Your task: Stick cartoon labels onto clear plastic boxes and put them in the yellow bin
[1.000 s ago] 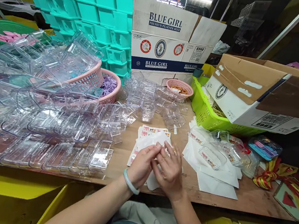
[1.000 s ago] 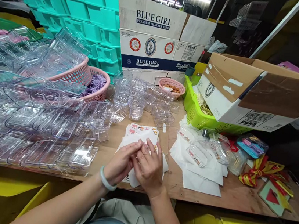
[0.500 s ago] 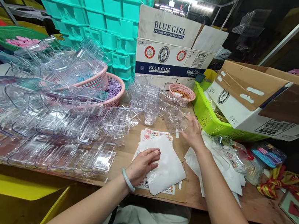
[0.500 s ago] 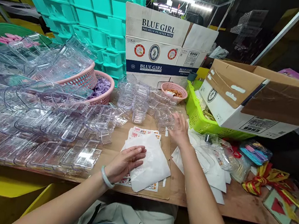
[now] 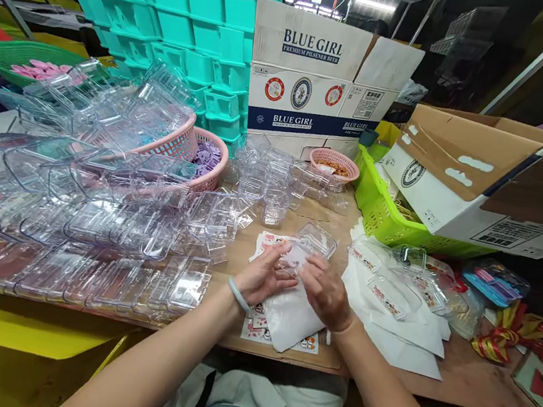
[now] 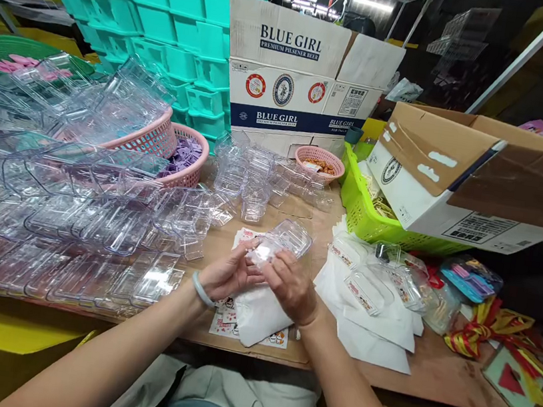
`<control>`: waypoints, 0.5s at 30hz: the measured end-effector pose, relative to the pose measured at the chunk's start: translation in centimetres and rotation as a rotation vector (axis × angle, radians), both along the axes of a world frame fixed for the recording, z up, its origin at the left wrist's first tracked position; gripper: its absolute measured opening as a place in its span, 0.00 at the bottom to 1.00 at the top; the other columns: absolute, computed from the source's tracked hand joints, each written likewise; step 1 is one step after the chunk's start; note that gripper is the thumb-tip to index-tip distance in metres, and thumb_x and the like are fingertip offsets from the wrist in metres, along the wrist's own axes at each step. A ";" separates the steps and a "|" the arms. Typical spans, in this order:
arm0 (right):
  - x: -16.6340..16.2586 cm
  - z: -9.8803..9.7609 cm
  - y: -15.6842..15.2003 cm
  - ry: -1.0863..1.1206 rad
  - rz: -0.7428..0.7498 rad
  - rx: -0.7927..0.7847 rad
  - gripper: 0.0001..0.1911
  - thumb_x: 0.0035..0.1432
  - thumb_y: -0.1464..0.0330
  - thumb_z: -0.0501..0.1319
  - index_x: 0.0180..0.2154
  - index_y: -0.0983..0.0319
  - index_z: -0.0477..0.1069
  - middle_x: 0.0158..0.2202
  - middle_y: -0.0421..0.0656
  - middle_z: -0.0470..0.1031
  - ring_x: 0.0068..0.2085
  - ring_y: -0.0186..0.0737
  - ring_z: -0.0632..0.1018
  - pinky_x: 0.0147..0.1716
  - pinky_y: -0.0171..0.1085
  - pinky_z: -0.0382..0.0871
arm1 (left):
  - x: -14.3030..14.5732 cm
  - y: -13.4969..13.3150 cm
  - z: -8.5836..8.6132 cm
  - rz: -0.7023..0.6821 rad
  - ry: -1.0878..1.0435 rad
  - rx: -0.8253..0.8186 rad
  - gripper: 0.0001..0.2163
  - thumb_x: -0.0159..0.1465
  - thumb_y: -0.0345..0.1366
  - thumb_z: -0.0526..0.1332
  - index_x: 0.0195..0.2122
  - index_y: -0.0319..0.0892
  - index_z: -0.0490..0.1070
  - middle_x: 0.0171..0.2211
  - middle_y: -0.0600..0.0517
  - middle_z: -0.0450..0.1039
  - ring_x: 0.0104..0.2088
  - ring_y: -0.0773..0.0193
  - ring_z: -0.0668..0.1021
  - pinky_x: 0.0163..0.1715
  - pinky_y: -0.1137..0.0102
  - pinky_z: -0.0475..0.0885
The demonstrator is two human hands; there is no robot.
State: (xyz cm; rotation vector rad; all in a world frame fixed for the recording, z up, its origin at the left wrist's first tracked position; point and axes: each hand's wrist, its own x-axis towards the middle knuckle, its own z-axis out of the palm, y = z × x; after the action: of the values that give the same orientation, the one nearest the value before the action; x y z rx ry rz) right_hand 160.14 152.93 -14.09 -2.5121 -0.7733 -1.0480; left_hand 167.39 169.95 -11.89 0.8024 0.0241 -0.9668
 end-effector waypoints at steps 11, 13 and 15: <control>-3.5 2.4 5.7 0.425 -0.316 1.415 0.10 0.52 0.62 0.67 0.33 0.60 0.72 0.27 0.39 0.76 0.29 0.34 0.75 0.33 0.35 0.71 | -3.8 2.6 -1.7 0.169 -0.143 0.069 0.23 0.56 0.38 0.67 0.51 0.50 0.61 0.45 0.51 0.69 0.44 0.64 0.74 0.47 0.65 0.67; -3.5 2.4 5.9 0.490 -0.320 1.459 0.12 0.49 0.61 0.68 0.32 0.61 0.72 0.25 0.39 0.76 0.27 0.34 0.75 0.31 0.34 0.70 | -4.0 2.8 -2.2 0.138 -0.142 0.075 0.25 0.57 0.39 0.67 0.54 0.52 0.61 0.45 0.51 0.69 0.45 0.64 0.74 0.49 0.64 0.66; -3.7 2.4 6.0 0.528 -0.348 1.443 0.14 0.48 0.59 0.69 0.31 0.62 0.72 0.25 0.40 0.77 0.25 0.33 0.74 0.29 0.33 0.69 | -4.0 2.9 -2.6 0.120 -0.141 0.060 0.23 0.57 0.40 0.66 0.54 0.50 0.64 0.46 0.50 0.68 0.45 0.64 0.74 0.50 0.65 0.65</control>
State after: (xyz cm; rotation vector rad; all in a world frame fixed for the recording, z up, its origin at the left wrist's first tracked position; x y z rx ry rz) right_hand 156.48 158.92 -11.67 -1.4490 0.4956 -0.5585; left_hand 163.42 172.88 -14.51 0.9126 -0.0206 -0.7973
